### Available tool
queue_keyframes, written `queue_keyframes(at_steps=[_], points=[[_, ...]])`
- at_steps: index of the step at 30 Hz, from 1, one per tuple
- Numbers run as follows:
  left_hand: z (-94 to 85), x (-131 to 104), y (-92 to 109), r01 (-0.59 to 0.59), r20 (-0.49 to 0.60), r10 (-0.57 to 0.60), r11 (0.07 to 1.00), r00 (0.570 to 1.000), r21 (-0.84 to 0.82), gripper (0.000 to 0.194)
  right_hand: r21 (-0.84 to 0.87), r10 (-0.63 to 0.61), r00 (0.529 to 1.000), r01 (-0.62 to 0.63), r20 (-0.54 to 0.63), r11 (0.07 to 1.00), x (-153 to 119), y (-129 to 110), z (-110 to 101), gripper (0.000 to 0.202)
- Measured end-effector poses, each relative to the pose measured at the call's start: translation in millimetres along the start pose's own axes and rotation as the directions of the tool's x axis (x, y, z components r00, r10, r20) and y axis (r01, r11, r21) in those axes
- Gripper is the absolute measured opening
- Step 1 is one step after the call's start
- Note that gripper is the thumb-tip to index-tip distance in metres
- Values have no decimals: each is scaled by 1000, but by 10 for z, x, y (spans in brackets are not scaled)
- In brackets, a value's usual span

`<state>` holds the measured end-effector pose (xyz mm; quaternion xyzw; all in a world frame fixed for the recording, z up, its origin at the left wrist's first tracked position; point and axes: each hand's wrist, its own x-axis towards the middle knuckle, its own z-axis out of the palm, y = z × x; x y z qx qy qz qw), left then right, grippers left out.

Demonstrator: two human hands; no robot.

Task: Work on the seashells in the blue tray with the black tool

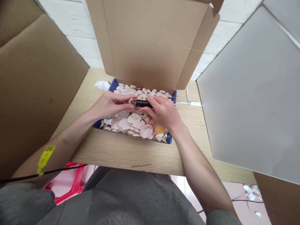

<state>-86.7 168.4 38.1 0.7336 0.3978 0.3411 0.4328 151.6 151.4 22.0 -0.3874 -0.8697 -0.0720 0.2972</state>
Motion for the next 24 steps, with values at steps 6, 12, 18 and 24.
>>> queue_keyframes(at_steps=[6,12,18,24], points=[[5,-2,7,-4,-6,4,1000,1000,-8,44,-8,23,999,-23,-34,1000,-6,-11,8,32],[29,5,-13,1,-22,-2,998,1000,-58,41,19,59,996,-58,-71,998,10,-28,7,32],[35,15,0,82,-49,-93,977,994,-196,44,15,128,990,-127,-64,992,15,-26,-1,33],[15,23,40,135,-96,-160,965,982,-224,46,-17,150,984,-152,-96,988,15,-3,4,34]])
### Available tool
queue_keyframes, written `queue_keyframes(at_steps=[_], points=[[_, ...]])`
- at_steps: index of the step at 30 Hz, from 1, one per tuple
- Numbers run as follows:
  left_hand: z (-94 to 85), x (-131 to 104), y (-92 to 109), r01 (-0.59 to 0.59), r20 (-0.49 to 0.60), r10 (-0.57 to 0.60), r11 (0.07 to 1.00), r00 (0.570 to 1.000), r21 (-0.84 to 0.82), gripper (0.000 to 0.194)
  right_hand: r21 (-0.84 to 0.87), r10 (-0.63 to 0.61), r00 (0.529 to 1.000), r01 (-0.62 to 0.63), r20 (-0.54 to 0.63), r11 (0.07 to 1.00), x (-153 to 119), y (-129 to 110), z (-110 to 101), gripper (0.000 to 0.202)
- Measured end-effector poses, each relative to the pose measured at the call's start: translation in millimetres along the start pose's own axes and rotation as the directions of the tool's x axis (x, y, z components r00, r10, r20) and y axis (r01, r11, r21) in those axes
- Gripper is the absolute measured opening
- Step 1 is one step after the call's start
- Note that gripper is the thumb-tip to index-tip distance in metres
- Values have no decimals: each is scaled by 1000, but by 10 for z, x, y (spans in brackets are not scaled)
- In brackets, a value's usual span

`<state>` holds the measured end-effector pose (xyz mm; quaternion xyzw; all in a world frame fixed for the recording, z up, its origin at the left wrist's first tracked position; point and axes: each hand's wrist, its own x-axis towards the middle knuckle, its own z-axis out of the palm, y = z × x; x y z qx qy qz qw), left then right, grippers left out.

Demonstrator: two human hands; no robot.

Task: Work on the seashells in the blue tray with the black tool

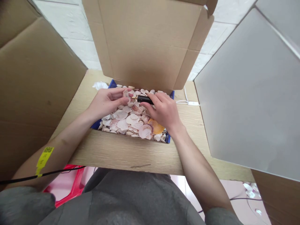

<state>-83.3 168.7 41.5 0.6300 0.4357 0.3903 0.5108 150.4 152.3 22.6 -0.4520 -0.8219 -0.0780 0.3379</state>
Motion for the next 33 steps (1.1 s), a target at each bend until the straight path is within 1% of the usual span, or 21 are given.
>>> queue_keyframes(at_steps=[5,14,18,24,29,33], points=[[-9,5,15,1,-23,0,1000,1000,26,41,-11,31,999,-31,-13,999,-1,20,14,33],[-23,15,-12,-36,8,36,999,999,2,43,-16,26,1000,-26,-16,1000,-7,34,27,32],[-22,14,-3,-34,10,34,999,999,11,44,-7,36,999,-36,-5,999,-8,31,22,31],[-8,4,13,-62,29,62,998,998,-4,43,-3,29,1000,-29,1,1000,-7,44,22,31],[1,-14,43,-10,91,10,1000,996,4,43,-20,28,998,-29,-65,999,-5,44,-9,29],[-4,-26,53,24,119,-24,1000,993,2,48,-19,23,995,-25,-97,1000,-2,26,-37,27]])
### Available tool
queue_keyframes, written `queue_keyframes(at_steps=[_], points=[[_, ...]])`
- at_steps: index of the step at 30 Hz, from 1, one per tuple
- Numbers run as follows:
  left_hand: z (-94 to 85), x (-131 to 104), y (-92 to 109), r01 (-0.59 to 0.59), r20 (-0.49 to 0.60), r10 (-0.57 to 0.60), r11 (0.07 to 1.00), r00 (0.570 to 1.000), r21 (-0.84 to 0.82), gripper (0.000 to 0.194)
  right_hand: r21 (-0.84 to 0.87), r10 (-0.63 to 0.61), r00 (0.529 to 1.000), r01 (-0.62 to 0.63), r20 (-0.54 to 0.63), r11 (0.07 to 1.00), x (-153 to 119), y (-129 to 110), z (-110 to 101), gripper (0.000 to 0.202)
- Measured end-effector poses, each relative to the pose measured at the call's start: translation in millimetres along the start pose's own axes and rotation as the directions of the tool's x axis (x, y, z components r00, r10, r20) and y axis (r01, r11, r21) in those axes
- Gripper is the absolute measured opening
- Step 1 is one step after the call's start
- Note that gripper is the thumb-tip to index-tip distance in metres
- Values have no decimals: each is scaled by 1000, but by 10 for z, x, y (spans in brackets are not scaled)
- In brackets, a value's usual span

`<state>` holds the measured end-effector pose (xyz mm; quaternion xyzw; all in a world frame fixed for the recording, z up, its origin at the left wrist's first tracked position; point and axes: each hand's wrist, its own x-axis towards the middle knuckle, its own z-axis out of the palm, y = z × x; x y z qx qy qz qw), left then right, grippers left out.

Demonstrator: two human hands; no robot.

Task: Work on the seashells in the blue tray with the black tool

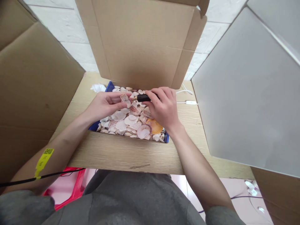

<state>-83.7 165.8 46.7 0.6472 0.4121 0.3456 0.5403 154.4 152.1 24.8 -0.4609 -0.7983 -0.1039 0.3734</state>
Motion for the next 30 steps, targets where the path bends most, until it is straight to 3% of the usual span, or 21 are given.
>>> queue_keyframes(at_steps=[9,15,21,30], points=[[-41,-10,-20,23,79,-20,999,997,-42,43,12,-27,998,27,-50,1000,10,7,-4,25],[-67,-16,-15,16,80,-15,1000,997,-15,40,51,17,993,-23,114,998,-6,22,15,31],[-57,-16,11,0,38,2,999,999,-48,43,49,53,983,-62,175,997,-16,-6,21,35],[-59,-12,3,-23,-30,24,999,999,47,42,66,6,989,-16,148,998,-1,17,28,34]])
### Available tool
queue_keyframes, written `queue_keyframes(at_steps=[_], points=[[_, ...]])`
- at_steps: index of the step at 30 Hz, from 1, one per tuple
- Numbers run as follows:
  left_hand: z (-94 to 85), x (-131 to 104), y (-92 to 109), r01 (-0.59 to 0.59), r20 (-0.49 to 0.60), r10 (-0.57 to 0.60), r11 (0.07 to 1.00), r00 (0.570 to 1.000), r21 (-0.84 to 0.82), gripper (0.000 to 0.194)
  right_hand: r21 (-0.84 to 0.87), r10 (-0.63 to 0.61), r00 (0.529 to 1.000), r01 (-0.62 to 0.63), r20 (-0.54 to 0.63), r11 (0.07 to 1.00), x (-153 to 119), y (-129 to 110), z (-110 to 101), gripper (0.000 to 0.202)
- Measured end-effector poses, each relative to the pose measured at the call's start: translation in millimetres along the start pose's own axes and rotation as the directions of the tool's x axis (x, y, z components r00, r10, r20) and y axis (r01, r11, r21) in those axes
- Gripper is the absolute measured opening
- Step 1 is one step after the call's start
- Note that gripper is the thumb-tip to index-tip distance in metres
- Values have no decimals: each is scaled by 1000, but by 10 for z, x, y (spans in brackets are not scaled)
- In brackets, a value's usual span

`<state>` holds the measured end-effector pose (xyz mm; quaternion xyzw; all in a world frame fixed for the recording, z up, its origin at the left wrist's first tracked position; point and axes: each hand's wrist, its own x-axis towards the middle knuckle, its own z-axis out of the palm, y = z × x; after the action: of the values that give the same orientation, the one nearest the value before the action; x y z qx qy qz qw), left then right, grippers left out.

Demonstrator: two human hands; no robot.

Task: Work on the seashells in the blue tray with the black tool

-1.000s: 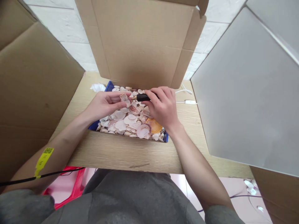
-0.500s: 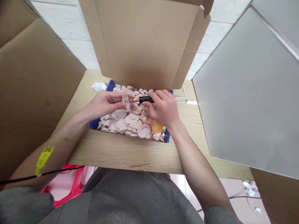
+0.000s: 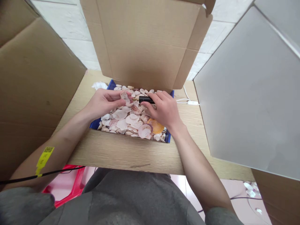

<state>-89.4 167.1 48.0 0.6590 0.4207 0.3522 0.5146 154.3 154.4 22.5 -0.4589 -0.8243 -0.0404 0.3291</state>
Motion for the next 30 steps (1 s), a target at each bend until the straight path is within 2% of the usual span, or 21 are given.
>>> queue_keyframes(at_steps=[6,12,15,18,23,27,30], points=[[-11,-16,30,-10,130,2,998,992,57,28,-95,-82,991,72,-101,993,-7,2,-18,32],[-48,-1,27,-20,246,-5,995,969,100,28,-139,-160,977,141,-138,980,-31,-7,-25,31],[-56,3,33,-21,269,-8,994,963,105,27,-138,-179,970,157,-165,978,-30,-15,-30,30],[-48,0,36,-5,253,-14,997,967,77,26,-136,-145,979,126,-141,983,-24,-16,-29,30],[-18,-8,8,-4,152,4,1000,988,-3,31,-103,-70,996,64,-48,993,-19,1,-11,37],[4,-11,2,8,99,-4,999,995,-43,41,-77,-86,996,86,3,993,-9,3,-7,41],[14,-9,13,-2,79,5,999,997,-45,39,-87,-99,995,100,15,991,-1,-4,-11,42]])
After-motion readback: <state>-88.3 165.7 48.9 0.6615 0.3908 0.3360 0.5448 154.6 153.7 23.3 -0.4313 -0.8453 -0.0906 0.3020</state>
